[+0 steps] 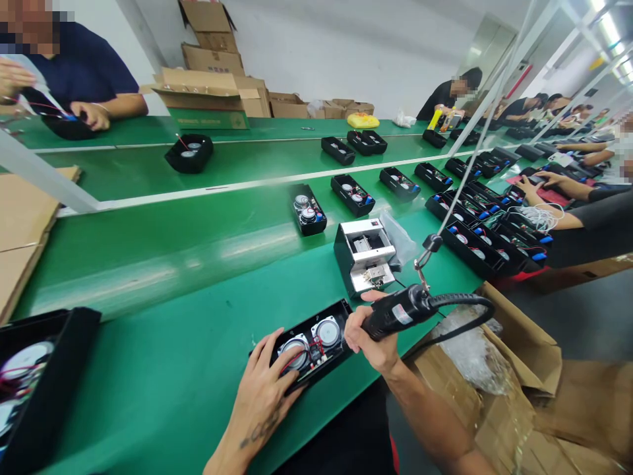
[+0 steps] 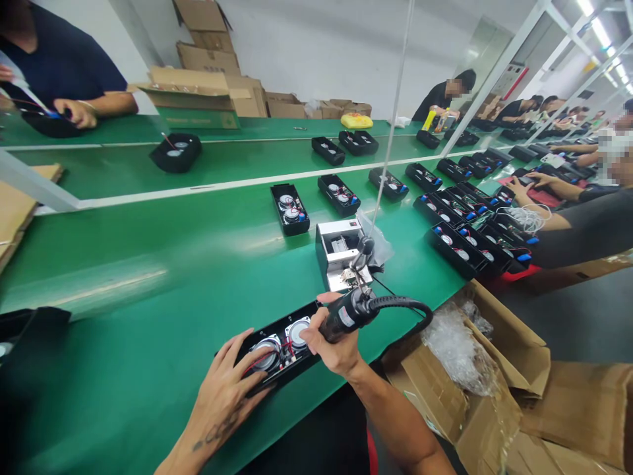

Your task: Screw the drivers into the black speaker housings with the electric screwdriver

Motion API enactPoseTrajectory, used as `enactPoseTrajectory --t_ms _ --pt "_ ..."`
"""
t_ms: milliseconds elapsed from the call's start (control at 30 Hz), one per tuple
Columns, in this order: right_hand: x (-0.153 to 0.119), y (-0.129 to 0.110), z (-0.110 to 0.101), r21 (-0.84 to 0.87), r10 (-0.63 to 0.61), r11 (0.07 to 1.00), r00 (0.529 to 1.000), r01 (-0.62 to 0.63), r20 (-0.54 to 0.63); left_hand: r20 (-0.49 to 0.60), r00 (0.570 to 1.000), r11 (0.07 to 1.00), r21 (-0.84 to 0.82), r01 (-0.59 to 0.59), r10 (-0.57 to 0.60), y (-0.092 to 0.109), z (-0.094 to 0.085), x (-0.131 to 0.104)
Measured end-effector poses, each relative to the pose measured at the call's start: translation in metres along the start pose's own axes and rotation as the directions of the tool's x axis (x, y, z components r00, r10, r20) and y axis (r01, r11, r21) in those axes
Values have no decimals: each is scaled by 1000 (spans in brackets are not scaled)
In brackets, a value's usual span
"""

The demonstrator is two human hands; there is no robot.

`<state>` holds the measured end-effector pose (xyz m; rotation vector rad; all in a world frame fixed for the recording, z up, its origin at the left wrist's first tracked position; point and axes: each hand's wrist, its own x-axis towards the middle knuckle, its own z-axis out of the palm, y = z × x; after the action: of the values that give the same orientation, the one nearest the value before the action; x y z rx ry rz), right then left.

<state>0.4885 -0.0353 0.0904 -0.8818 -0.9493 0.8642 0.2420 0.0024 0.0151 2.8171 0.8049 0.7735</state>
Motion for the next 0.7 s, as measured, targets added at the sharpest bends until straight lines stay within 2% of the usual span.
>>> enactPoseTrajectory --t_ms 200,267,333,367,433,500,567,633,700 --pt "-3 -1 2 20 -9 1000 1000 8 5 6 1000 1000 5 6 -6 -1 1 -1" --pt "5 -11 -2 39 -85 996 996 86 -18 -2 1000 1000 7 1 -1 -1 0 0" --pt "25 -26 -13 48 -197 978 976 202 -90 -17 1000 1000 8 -9 9 -1 0 1" --pt "40 -34 -21 38 -257 964 955 265 -147 -27 1000 1000 10 -15 15 -1 0 1" --pt "78 -48 -40 -31 -367 926 882 375 -294 -48 999 1000 14 -25 26 -2 1 2" --pt "119 -57 -59 -164 -467 882 772 442 -432 -68 997 999 17 -33 34 -4 4 1" --pt "152 -62 -74 -322 -528 849 661 419 -533 -80 996 999 19 -37 38 -5 6 1" --pt "165 -63 -83 -469 -574 812 624 348 -531 -91 995 999 20 -32 34 -7 8 0" --pt "157 -64 -83 -552 -604 772 633 315 -484 -96 995 999 29 -36 38 -9 8 -1"
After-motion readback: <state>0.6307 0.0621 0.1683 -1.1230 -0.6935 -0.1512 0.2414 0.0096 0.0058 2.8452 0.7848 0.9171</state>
